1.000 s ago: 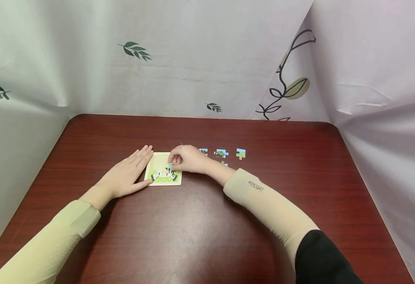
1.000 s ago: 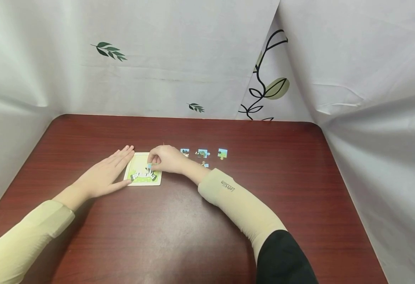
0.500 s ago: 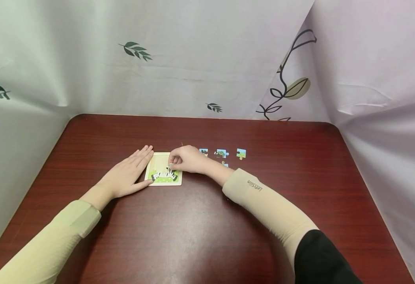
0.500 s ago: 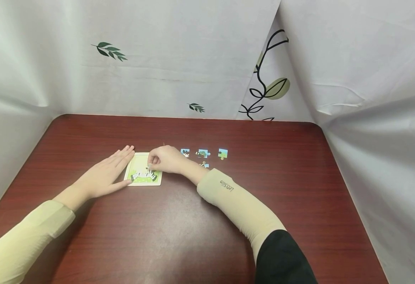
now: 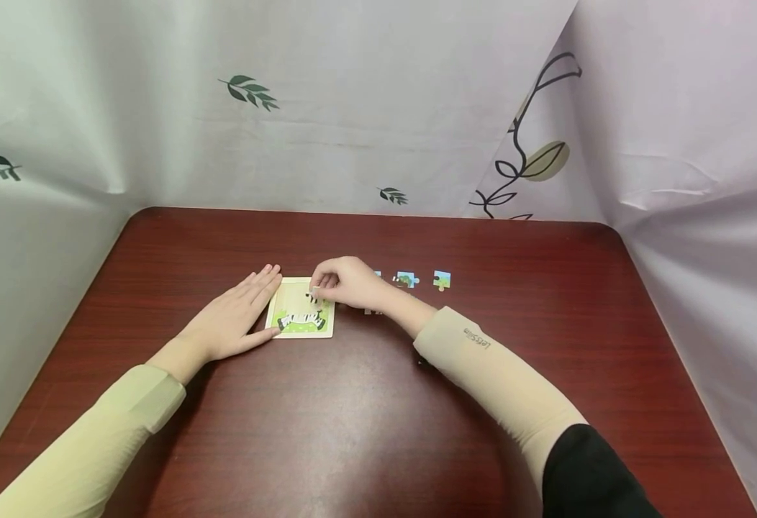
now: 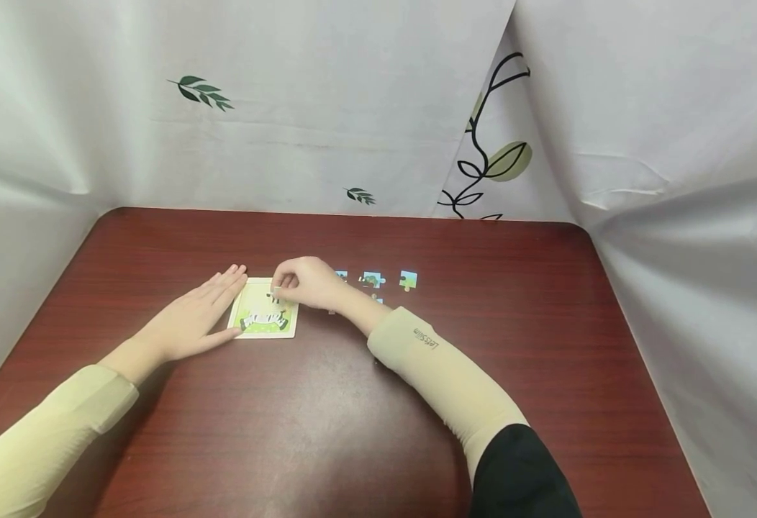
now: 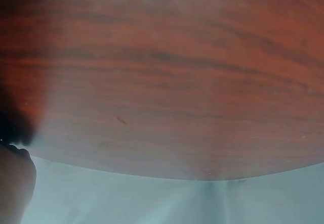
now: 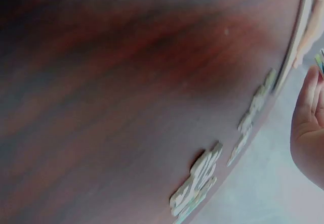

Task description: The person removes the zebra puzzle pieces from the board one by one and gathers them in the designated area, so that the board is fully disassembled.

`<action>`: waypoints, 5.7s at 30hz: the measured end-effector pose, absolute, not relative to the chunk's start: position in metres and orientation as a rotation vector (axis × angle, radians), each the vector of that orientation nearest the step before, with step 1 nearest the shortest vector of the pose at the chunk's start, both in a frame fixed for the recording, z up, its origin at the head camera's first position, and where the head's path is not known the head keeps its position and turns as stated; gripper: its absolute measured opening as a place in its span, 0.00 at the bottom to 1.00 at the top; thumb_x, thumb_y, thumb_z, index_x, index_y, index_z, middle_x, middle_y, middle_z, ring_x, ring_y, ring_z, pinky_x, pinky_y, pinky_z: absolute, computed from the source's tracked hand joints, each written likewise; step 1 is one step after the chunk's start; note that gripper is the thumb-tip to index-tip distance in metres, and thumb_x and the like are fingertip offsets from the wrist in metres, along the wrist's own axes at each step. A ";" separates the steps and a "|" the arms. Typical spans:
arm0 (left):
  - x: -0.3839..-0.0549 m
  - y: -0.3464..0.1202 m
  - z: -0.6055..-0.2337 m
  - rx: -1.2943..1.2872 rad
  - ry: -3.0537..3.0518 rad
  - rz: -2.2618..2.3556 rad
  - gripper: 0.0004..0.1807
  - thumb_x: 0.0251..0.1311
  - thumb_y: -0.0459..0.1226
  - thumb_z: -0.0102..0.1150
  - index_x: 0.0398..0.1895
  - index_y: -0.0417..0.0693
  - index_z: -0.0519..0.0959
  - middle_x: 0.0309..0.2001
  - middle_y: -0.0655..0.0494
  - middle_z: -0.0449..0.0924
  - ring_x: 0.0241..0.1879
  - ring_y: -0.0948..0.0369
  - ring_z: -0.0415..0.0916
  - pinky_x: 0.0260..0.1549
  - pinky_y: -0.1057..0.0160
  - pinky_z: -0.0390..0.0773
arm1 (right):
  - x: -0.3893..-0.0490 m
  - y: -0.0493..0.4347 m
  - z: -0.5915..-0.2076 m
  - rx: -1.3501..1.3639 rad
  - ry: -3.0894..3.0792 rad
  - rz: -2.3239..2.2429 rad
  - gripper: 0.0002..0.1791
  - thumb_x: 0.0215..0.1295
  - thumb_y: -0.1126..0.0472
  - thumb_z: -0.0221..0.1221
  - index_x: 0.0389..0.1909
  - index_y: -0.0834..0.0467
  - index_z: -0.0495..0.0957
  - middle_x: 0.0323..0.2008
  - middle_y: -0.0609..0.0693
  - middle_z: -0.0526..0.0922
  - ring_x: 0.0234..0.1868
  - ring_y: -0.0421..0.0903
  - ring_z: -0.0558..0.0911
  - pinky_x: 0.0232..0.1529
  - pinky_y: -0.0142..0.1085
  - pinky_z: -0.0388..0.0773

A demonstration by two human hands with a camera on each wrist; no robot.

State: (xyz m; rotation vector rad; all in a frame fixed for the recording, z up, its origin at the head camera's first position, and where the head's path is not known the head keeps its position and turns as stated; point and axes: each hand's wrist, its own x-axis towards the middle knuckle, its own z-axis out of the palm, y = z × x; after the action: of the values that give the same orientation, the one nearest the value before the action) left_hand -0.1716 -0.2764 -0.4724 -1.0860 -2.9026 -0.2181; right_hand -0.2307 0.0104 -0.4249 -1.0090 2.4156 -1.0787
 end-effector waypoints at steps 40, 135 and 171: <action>-0.172 -0.276 -0.473 -1.093 -2.881 -0.208 0.51 0.72 0.57 0.59 0.83 0.31 0.54 0.84 0.35 0.52 0.85 0.42 0.51 0.83 0.72 0.27 | -0.217 0.200 -0.433 -0.634 2.534 -1.081 0.04 0.64 0.66 0.73 0.38 0.60 0.90 0.30 0.50 0.90 0.31 0.38 0.83 0.36 0.28 0.81; -0.174 -0.276 -0.466 -1.093 -2.984 -0.162 0.56 0.69 0.60 0.61 0.84 0.31 0.50 0.86 0.36 0.47 0.86 0.41 0.47 0.87 0.51 0.49 | -0.217 0.002 -0.427 -1.113 2.331 -0.990 0.07 0.67 0.65 0.71 0.44 0.61 0.89 0.38 0.52 0.90 0.36 0.37 0.84 0.39 0.19 0.80; -0.174 -0.277 -0.468 -1.125 -2.944 -0.182 0.56 0.68 0.60 0.62 0.84 0.31 0.51 0.86 0.36 0.48 0.86 0.41 0.47 0.87 0.51 0.48 | -0.228 -0.048 -0.431 -1.222 2.283 -0.702 0.18 0.60 0.68 0.74 0.53 0.58 0.87 0.48 0.52 0.86 0.42 0.38 0.82 0.44 0.19 0.74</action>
State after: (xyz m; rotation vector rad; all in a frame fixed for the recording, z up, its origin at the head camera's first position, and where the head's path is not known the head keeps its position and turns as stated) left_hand -0.1741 -0.2772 -0.4681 -1.1254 -2.9442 -0.1819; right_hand -0.2284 -0.0484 -0.4314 -1.2216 2.2830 -0.7024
